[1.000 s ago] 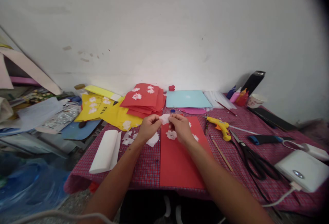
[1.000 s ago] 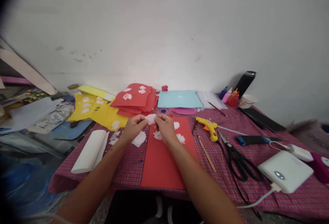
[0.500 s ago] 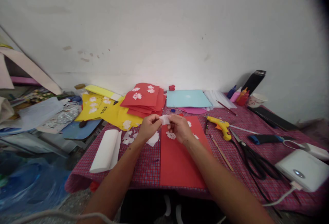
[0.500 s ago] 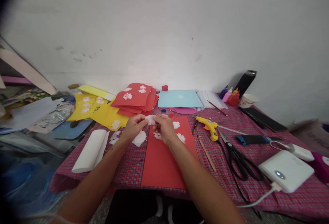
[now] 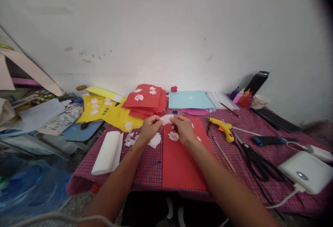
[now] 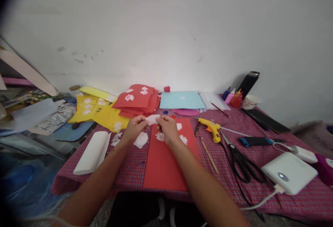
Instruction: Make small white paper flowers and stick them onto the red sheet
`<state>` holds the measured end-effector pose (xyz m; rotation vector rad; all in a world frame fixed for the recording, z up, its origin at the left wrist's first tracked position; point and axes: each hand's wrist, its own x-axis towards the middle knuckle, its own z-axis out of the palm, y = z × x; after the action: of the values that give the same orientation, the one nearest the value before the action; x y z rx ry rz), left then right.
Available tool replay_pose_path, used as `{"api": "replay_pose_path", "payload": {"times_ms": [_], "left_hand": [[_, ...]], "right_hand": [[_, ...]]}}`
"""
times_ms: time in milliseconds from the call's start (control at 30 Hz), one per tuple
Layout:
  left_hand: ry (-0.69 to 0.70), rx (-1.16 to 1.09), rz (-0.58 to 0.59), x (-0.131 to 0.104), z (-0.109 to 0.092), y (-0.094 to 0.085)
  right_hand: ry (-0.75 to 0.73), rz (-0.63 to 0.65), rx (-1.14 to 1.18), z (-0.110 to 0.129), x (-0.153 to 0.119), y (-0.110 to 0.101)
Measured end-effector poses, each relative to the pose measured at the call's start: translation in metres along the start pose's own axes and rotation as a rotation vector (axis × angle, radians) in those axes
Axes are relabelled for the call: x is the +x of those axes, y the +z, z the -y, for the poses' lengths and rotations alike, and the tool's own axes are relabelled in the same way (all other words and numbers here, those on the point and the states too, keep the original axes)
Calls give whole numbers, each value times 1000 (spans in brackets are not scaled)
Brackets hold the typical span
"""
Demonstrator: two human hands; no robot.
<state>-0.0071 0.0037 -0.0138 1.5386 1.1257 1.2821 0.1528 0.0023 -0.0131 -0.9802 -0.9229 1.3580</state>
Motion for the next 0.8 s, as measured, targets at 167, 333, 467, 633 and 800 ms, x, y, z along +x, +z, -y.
{"api": "replay_pose_path", "payload": {"times_ms": [167, 333, 467, 633, 800], "left_hand": [[-48, -59, -46, 1, 3, -1], [-69, -153, -126, 2, 2, -3], [-78, -329, -279, 7, -2, -7], [-50, -413, -403, 11, -4, -12], [-1, -403, -401, 11, -1, -12]], "right_hand": [[-6, -32, 23, -1, 1, 0], [-48, -62, 25, 0, 3, -1], [-180, -29, -251, -2, 0, -1], [-642, 148, -860, -15, -12, 8], [-822, 311, -1065, -27, -22, 16]]}}
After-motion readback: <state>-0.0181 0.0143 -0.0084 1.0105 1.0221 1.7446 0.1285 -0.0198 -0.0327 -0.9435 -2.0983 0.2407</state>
